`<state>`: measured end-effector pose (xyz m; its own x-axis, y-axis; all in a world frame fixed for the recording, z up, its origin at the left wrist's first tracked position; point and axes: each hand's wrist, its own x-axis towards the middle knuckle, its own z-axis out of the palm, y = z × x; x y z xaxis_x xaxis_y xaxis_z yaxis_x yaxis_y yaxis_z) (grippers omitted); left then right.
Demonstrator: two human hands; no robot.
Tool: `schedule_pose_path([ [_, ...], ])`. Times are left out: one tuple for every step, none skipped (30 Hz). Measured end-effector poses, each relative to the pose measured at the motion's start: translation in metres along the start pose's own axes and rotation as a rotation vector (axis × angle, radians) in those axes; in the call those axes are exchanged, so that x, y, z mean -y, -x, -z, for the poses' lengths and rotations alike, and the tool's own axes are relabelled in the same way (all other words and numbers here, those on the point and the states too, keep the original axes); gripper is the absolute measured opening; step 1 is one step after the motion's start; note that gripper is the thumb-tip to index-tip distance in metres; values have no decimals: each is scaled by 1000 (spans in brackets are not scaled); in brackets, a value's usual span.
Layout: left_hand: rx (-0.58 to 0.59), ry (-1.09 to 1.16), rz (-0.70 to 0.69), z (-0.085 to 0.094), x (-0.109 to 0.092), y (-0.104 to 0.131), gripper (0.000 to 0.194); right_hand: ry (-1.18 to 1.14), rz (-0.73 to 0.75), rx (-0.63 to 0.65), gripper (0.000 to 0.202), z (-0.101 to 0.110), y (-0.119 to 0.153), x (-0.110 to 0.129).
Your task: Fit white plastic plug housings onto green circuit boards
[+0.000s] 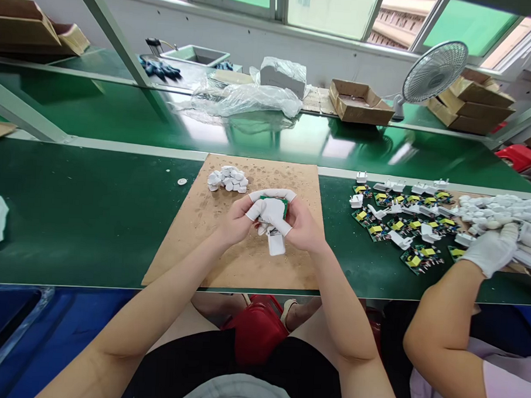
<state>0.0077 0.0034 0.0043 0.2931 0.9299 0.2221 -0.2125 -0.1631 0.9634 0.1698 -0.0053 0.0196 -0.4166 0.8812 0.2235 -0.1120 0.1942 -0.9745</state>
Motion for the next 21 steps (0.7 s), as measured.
schedule_pose_path([
  [12, 4, 0, 1, 0, 0, 44, -7, -6, 1, 46, 0, 0, 1],
  [18, 7, 2, 1, 0, -1, 44, -5, -6, 2, 46, 1, 0, 2],
  [19, 8, 8, 2, 0, -1, 45, 1, 0, 2, 46, 1, 0, 3],
  [15, 11, 17, 2, 0, -1, 45, 7, 12, 1, 47, 2, 0, 3],
  [9, 16, 29, 2, 1, -1, 45, 11, 22, -4, 47, 3, -1, 2],
  [5, 20, 45, 2, 1, -1, 45, 18, 28, -12, 46, 4, -1, 1],
  [-2, 23, 60, 2, 1, -2, 45, 30, 30, -29, 45, 5, -2, -1],
  [-21, 24, 69, 2, 0, -2, 45, 51, 35, -57, 45, 6, -3, -3],
  [-59, 24, 72, 2, 0, -2, 43, 82, 49, -96, 44, 6, -3, -6],
  [-119, 24, 69, 2, -1, -3, 42, 124, 74, -145, 45, 7, -3, -10],
  [-192, 23, 67, 3, -2, -4, 40, 170, 106, -190, 46, 6, -3, -13],
  [-260, 27, 80, 4, -2, -5, 40, 219, 147, -223, 48, 6, -3, -16],
  [-301, 41, 118, 4, -3, -6, 41, 269, 190, -237, 50, 6, -2, -19],
  [-296, 70, 187, 5, -3, -7, 45, 316, 235, -230, 51, 6, -1, -21],
  [-246, 116, 280, 5, -3, -9, 51, 357, 278, -207, 52, 6, 0, -23],
  [-170, 178, 379, 5, -2, -10, 57, 394, 313, -170, 51, 6, 1, -24],
  [-91, 252, 463, 5, -1, -11, 60, 429, 342, -130, 50, 6, 2, -24],
  [-31, 333, 516, 4, -1, -12, 60, 464, 364, -97, 47, 7, 3, -24],
  [-1, 411, 535, 4, 0, -13, 56, 498, 375, -74, 43, 7, 3, -23],
  [5, 480, 526, 3, 1, -13, 51, 529, 380, -66, 40, 8, 3, -22],
  [-5, 536, 502, 2, 1, -13, 45, 555, 380, -72, 37, 9, 3, -21],
])
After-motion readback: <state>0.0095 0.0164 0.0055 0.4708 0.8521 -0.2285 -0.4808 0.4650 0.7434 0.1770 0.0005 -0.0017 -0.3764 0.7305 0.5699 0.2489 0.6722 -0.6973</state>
